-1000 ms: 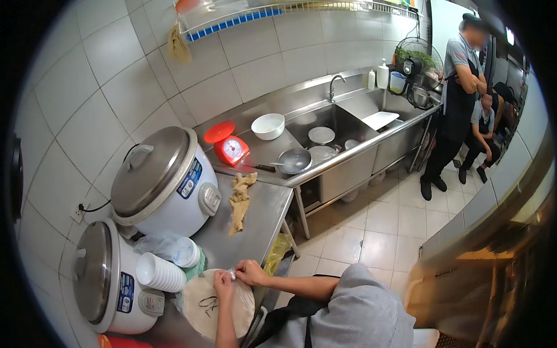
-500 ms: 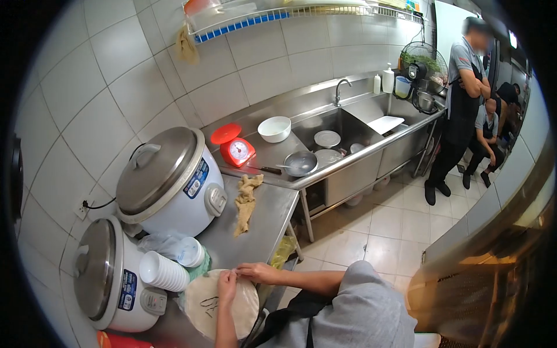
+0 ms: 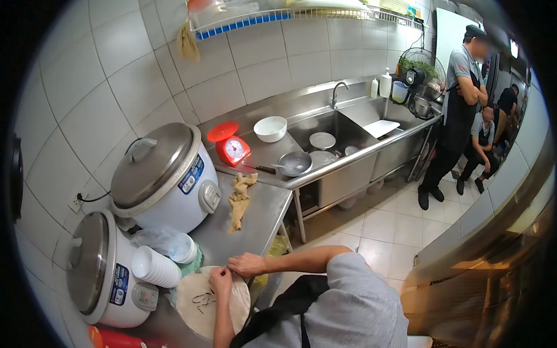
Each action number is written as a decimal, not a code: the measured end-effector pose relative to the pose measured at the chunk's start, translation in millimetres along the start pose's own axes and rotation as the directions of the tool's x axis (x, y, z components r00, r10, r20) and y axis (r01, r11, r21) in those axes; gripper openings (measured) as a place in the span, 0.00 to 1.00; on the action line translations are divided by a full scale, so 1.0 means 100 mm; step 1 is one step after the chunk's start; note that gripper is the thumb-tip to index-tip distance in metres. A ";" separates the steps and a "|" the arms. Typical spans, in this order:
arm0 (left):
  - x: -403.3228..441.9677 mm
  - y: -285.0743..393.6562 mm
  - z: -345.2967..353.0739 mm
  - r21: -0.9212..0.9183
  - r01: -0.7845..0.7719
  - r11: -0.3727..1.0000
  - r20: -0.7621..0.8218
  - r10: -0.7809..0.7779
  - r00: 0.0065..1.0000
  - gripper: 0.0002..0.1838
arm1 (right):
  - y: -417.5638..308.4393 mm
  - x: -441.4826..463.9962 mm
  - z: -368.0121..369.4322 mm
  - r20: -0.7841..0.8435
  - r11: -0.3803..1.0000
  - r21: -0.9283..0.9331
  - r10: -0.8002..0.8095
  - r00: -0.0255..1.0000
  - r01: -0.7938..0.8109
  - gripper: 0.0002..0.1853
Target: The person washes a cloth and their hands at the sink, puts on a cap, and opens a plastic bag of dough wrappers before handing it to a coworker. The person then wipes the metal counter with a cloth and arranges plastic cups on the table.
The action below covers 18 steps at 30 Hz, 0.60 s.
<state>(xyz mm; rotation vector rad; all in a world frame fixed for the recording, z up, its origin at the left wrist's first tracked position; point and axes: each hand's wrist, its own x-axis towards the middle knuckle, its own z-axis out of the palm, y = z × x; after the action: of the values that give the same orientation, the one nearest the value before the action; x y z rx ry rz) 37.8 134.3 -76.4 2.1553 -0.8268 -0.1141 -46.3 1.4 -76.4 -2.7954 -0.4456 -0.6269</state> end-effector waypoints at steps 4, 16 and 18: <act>-0.07 0.08 0.05 -0.011 0.037 0.999 -0.008 -0.037 0.999 0.07 | 0.06 -0.03 0.01 0.039 0.994 -0.094 -0.056 0.998 0.059 0.10; -0.12 0.03 0.07 0.201 -0.220 0.955 0.043 0.216 0.975 0.11 | 0.20 0.17 -0.05 0.179 0.991 -0.012 0.135 0.974 -0.135 0.14; -0.12 0.06 0.08 0.208 -0.231 0.950 0.026 0.231 0.973 0.11 | 0.22 0.17 -0.10 0.245 0.941 0.133 0.274 0.930 -0.312 0.13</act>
<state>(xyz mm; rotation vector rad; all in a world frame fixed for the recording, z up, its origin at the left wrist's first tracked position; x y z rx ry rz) 22.9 133.2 -79.8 2.2335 -1.1288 0.0964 -27.4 -17.6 -63.8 -2.6997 -0.1049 -0.1991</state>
